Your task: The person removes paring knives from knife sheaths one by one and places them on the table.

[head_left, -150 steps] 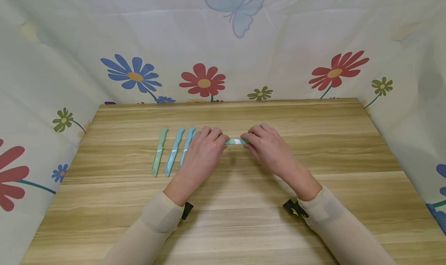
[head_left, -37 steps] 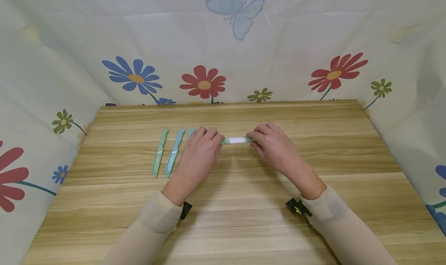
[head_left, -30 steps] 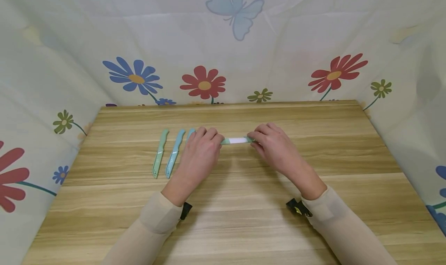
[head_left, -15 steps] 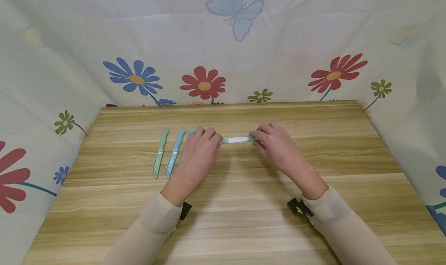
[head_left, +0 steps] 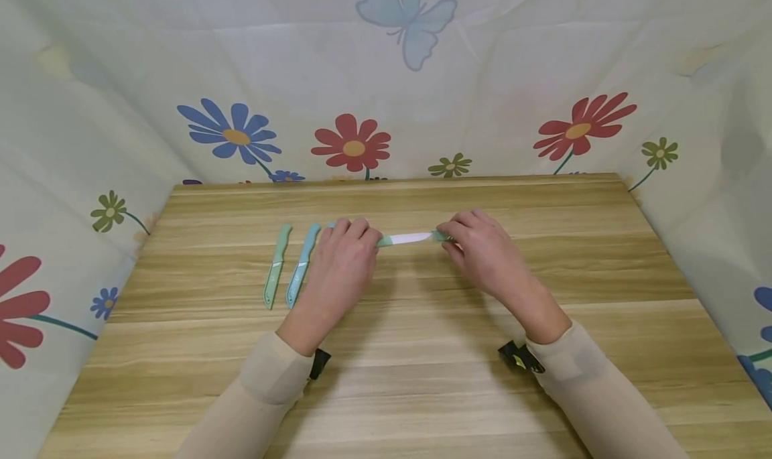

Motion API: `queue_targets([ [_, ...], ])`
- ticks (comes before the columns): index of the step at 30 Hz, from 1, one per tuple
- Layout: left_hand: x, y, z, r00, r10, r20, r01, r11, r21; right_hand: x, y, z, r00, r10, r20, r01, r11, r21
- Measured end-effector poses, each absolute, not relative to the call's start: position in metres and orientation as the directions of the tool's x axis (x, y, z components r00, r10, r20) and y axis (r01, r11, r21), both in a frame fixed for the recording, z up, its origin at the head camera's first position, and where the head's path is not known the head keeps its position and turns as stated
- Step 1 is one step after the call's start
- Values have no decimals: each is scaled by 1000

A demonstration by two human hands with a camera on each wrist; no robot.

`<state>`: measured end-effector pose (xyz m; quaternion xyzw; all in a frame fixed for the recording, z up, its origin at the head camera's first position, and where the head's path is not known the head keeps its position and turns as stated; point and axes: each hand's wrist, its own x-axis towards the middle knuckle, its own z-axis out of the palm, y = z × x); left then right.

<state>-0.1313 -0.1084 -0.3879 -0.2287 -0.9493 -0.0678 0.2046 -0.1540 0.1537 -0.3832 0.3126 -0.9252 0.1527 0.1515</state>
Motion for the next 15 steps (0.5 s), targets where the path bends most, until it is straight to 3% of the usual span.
queue_targets([
  [15, -134, -104, -393, -842, 358, 404, 394, 919, 7, -154, 157, -382, -839, -441, 318, -513, 837, -191],
])
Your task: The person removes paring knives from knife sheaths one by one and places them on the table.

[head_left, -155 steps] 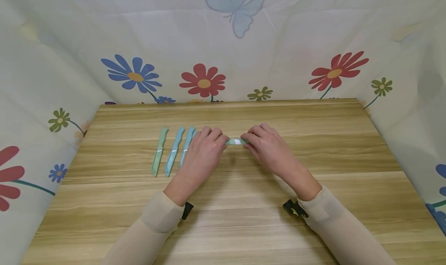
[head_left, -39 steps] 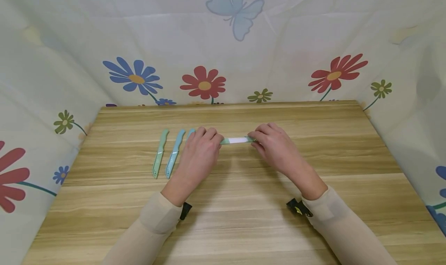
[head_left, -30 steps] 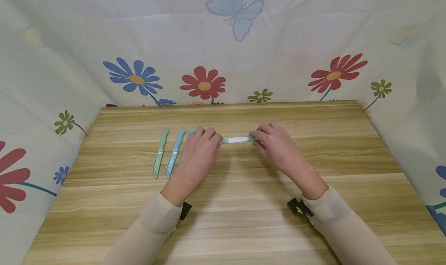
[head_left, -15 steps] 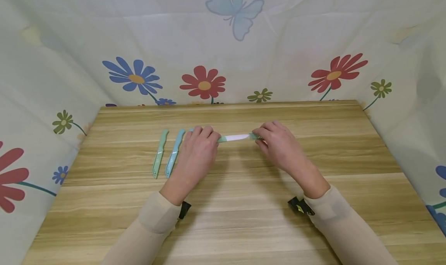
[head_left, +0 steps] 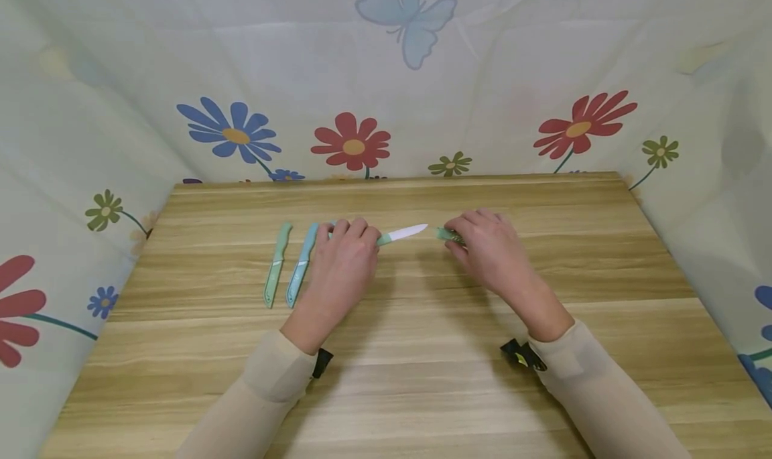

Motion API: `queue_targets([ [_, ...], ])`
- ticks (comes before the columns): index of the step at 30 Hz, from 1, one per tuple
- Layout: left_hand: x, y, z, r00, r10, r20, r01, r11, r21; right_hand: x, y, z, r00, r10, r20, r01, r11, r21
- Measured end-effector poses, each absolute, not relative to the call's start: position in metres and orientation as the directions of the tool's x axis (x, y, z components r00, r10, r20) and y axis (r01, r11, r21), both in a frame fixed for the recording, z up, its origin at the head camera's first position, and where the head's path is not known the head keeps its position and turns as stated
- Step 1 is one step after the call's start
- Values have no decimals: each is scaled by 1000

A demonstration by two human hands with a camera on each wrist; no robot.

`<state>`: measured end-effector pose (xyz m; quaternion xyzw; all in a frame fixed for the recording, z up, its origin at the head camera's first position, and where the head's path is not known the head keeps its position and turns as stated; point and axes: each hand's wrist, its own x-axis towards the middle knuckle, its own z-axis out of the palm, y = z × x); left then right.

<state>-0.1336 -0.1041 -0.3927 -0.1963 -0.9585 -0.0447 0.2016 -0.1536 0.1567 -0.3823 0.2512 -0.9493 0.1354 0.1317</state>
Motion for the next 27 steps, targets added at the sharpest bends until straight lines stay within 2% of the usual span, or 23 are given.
queue_targets([
  [10, -133, -92, -394, -855, 323, 407, 357, 934, 10, -152, 165, -383, -867, -405, 289, -467, 864, -188],
  [18, -134, -79, -397, -890, 301, 342, 331, 943, 30, -152, 170, -383, -892, -370, 260, -423, 885, -193],
  [27, -134, -58, -399, -935, 250, 252, 283, 953, 107, -152, 174, -384, -930, -312, 196, -351, 913, -209],
])
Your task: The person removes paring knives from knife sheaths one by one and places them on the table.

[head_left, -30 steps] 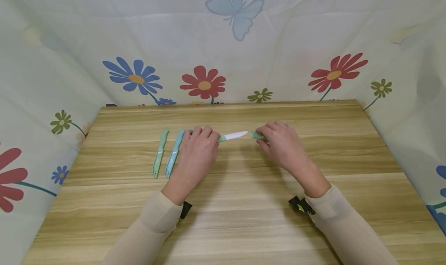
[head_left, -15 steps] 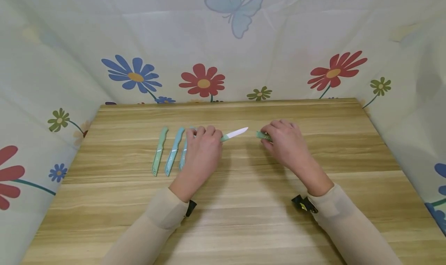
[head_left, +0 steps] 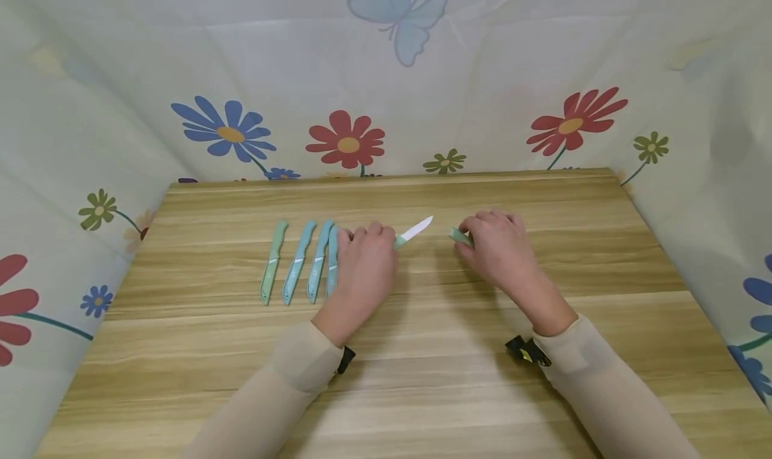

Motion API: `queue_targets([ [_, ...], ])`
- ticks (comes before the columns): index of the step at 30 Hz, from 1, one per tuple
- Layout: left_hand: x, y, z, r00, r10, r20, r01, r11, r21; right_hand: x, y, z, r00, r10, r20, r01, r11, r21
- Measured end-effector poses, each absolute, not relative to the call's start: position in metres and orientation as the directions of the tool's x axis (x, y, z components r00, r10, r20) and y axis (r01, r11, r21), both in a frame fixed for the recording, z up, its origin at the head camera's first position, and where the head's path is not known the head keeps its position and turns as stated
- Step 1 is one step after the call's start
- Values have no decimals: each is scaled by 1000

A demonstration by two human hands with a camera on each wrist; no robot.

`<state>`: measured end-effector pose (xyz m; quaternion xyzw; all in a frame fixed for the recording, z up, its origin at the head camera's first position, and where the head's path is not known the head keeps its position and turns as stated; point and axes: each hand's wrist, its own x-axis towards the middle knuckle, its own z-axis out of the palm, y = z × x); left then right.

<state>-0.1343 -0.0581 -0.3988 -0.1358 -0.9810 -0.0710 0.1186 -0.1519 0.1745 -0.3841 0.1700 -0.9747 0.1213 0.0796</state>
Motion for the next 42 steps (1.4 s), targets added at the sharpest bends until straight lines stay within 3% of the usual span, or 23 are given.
queue_targets([
  [11, -133, -33, -403, -963, 213, 165, 245, 946, 212, -152, 171, -386, -978, -196, 69, -207, 940, -270],
  [22, -138, -12, -412, -979, 185, 80, 199, 951, 235, -157, 168, -394, -994, -103, -39, -87, 950, -299],
  [42, -142, 16, -414, -984, 162, -79, 136, 955, 262, -157, 164, -405, -992, -70, -105, -38, 961, -274],
])
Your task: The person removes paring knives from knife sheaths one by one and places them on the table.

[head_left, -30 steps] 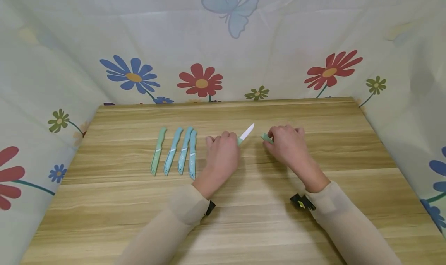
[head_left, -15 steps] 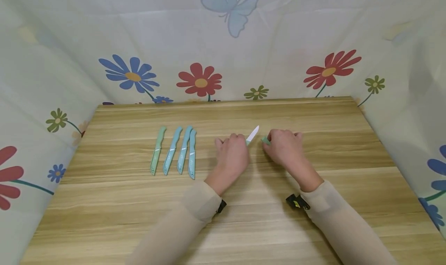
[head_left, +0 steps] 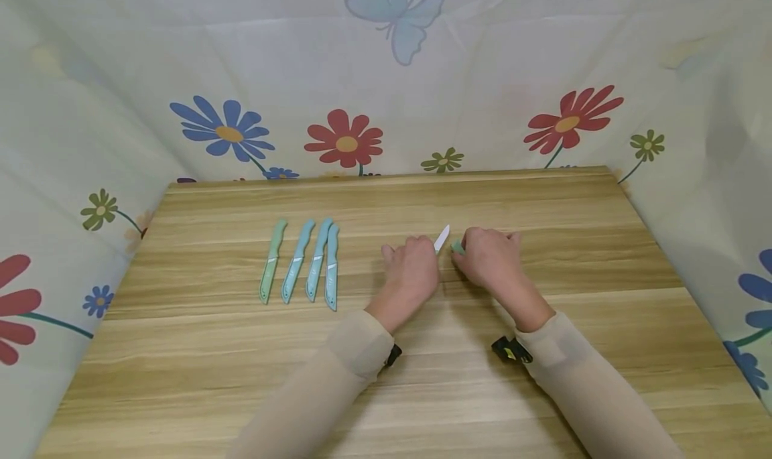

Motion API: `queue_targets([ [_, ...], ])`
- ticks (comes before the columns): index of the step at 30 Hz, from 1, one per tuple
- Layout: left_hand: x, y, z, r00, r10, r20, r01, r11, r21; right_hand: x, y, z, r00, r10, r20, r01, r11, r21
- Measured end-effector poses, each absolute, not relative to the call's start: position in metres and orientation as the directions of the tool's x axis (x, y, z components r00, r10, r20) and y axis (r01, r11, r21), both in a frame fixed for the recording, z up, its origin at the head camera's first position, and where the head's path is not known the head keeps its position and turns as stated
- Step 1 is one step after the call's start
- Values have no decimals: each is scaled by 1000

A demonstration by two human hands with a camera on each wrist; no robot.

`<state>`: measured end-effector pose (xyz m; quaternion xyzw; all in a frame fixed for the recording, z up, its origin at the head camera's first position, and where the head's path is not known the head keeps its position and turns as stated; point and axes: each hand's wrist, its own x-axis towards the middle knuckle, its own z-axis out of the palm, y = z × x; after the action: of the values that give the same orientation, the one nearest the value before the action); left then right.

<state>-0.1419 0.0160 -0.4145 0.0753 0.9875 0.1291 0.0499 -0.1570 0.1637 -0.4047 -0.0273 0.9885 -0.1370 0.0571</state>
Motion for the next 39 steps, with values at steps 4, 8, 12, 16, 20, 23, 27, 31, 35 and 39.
queue_targets([
  [4, -143, 17, -416, -983, 161, -89, 132, 955, 267, -157, 163, -404, -988, -69, -135, -30, 962, -271],
  [8, -143, 17, -417, -981, 170, -99, 137, 952, 272, -157, 163, -405, -986, -66, -156, -22, 963, -270],
  [12, -142, 17, -417, -974, 187, -130, 142, 945, 294, -157, 162, -407, -983, -67, -173, -19, 964, -266],
  [16, -143, 17, -416, -966, 199, -167, 137, 936, 325, -157, 161, -409, -982, -70, -174, -21, 963, -269],
  [20, -143, 17, -415, -964, 199, -176, 129, 930, 345, -158, 161, -410, -984, -74, -165, -25, 960, -279],
  [23, -144, 16, -416, -964, 197, -176, 125, 927, 355, -157, 161, -410, -982, -77, -170, -26, 959, -283],
  [27, -144, 14, -416, -966, 195, -170, 121, 920, 373, -157, 160, -409, -979, -78, -190, -22, 959, -284],
  [31, -143, 12, -415, -967, 196, -160, 118, 908, 401, -157, 159, -408, -975, -82, -206, -21, 959, -283],
  [35, -142, 10, -415, -964, 211, -164, 123, 895, 428, -156, 157, -407, -973, -80, -215, -15, 957, -289],
  [39, -141, 10, -415, -959, 223, -177, 119, 878, 463, -156, 156, -408, -972, -78, -223, -10, 957, -291],
])
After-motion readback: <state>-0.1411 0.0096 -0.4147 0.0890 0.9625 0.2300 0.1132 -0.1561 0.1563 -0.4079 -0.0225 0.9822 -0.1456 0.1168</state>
